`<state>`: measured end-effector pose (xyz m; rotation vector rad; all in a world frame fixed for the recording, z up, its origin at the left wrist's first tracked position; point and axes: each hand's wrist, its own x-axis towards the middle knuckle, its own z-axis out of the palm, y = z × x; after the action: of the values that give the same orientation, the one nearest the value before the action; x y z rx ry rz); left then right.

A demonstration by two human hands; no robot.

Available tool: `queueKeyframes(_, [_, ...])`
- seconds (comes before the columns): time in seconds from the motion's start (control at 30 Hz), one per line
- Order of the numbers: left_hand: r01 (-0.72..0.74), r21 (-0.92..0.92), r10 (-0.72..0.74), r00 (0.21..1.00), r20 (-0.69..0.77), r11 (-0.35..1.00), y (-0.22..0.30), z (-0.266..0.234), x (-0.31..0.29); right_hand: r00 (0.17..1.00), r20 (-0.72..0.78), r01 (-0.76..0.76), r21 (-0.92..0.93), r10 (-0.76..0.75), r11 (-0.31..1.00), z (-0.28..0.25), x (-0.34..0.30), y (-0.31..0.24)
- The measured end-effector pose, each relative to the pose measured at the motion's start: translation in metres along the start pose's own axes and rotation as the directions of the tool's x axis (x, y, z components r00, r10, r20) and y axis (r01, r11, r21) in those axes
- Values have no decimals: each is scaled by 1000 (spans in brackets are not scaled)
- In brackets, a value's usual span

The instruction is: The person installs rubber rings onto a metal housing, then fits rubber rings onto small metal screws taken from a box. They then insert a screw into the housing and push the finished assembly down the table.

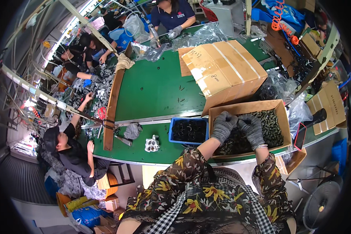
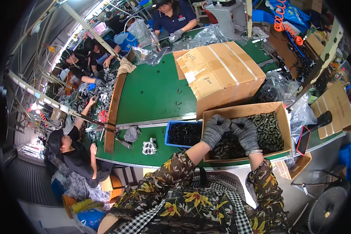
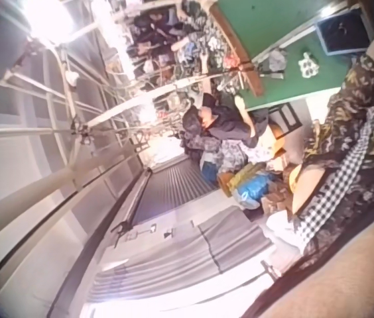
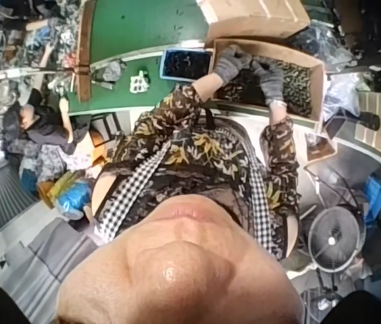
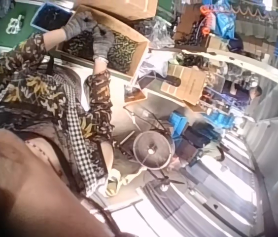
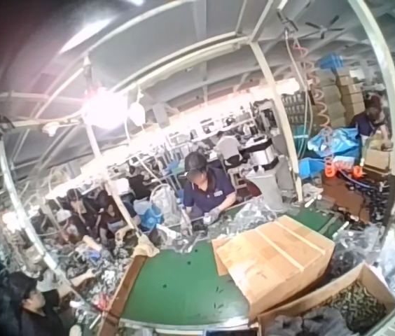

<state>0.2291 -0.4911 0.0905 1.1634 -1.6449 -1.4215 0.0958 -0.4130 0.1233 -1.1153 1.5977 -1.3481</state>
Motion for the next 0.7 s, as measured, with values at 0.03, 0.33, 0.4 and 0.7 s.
queueKeyframes(0.03, [-2,-3,2,1000,-11,1000,0,-5,-3,1000,10,6,-2,-6,1000,2,0,-6])
queueKeyframes(0.33, [-218,-44,220,973,63,975,55,-55,-46,907,328,-385,390,265,836,7,-13,-46])
queueKeyframes(0.4, [-218,-24,218,949,229,976,70,-64,-52,827,510,-494,458,236,739,7,-17,-49])
queueKeyframes(0.7, [-375,247,342,925,165,894,73,-76,-75,772,617,-524,484,151,701,20,-32,-33])
